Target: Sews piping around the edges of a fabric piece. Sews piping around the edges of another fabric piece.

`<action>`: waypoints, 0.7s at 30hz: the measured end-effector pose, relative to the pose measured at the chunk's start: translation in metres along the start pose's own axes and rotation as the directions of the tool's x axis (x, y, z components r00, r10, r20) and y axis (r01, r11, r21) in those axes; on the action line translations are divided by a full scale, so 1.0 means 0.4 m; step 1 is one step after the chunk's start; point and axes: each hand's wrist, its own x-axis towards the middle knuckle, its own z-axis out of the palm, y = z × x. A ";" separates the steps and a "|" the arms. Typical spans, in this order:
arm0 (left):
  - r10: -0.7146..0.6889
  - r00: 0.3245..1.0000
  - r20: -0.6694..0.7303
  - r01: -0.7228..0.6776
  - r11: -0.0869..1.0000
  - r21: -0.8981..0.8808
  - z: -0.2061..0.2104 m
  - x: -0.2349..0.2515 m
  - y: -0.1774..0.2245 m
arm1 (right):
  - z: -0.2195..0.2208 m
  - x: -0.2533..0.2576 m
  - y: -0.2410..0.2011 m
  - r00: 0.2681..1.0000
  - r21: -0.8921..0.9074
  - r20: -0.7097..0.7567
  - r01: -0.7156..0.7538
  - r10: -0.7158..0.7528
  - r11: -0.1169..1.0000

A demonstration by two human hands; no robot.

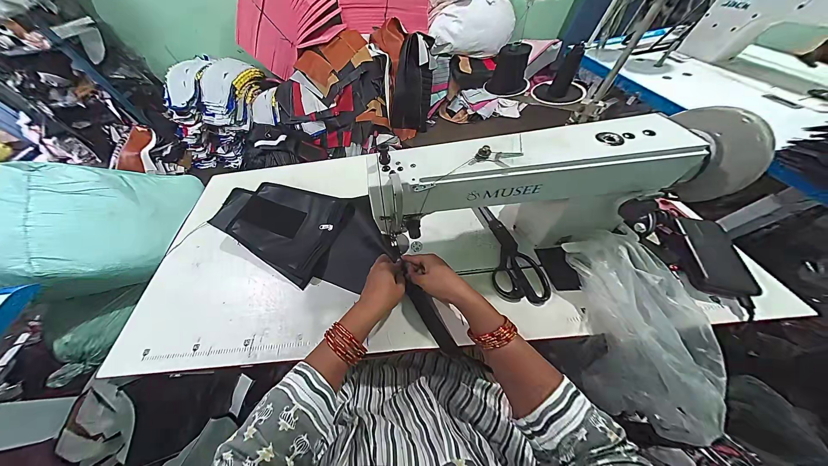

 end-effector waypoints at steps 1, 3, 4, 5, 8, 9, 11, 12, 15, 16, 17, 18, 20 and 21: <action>0.004 1.000 0.007 -0.004 1.000 0.010 0.000 0.001 -0.001 | -0.003 0.000 -0.003 1.000 -0.019 0.016 -0.002 0.003 1.000; 0.004 0.999 0.035 -0.005 0.999 0.038 -0.002 0.001 0.001 | -0.007 -0.002 -0.008 0.999 -0.065 0.038 0.006 -0.004 0.998; 0.003 0.999 0.051 -0.005 0.999 0.050 -0.005 0.001 0.001 | -0.007 -0.002 -0.011 0.999 -0.093 0.046 0.014 -0.010 0.996; 0.007 0.998 0.062 -0.010 0.998 0.058 -0.006 0.001 0.000 | -0.008 -0.003 -0.014 0.999 -0.126 0.052 0.023 -0.016 0.992; 0.038 0.997 0.073 -0.043 0.997 0.060 -0.005 0.002 -0.005 | -0.007 -0.013 -0.036 0.998 -0.251 0.061 0.026 -0.011 0.968; 0.043 0.995 0.084 -0.048 0.997 0.058 -0.007 0.001 -0.006 | -0.005 -0.018 -0.047 0.997 -0.302 0.072 0.020 0.002 0.953; 0.052 0.990 0.128 -0.059 0.997 0.045 -0.019 -0.005 -0.005 | 0.000 -0.021 -0.062 0.995 -0.398 0.094 0.010 0.029 0.917; 0.078 0.987 0.143 -0.082 0.996 0.019 -0.024 -0.008 -0.010 | 0.002 -0.021 -0.067 0.993 -0.437 0.107 0.009 0.042 0.899; 0.216 0.957 0.194 -0.188 0.970 -0.153 -0.045 -0.020 -0.046 | 0.012 -0.017 -0.072 0.988 -0.529 0.141 0.027 0.057 0.848; 0.244 0.944 0.221 -0.194 0.955 -0.225 -0.056 -0.024 -0.061 | 0.017 -0.019 -0.071 0.989 -0.544 0.139 0.036 0.047 0.838; 0.242 0.938 0.247 -0.171 0.946 -0.277 -0.070 -0.029 -0.071 | 0.022 -0.023 -0.069 0.991 -0.545 0.129 0.046 0.030 0.837; 0.232 0.947 0.222 -0.164 0.944 -0.285 -0.081 -0.034 -0.080 | 0.026 -0.027 -0.071 0.992 -0.550 0.122 0.045 0.027 0.834; 0.249 0.967 -0.053 -0.255 0.952 -0.167 -0.066 -0.034 -0.102 | 0.030 -0.026 -0.075 0.992 -0.569 0.118 0.034 0.041 0.821; 0.284 0.944 -0.169 -0.298 0.953 -0.060 -0.052 -0.027 -0.114 | 0.032 -0.026 -0.076 0.991 -0.579 0.120 0.023 0.057 0.815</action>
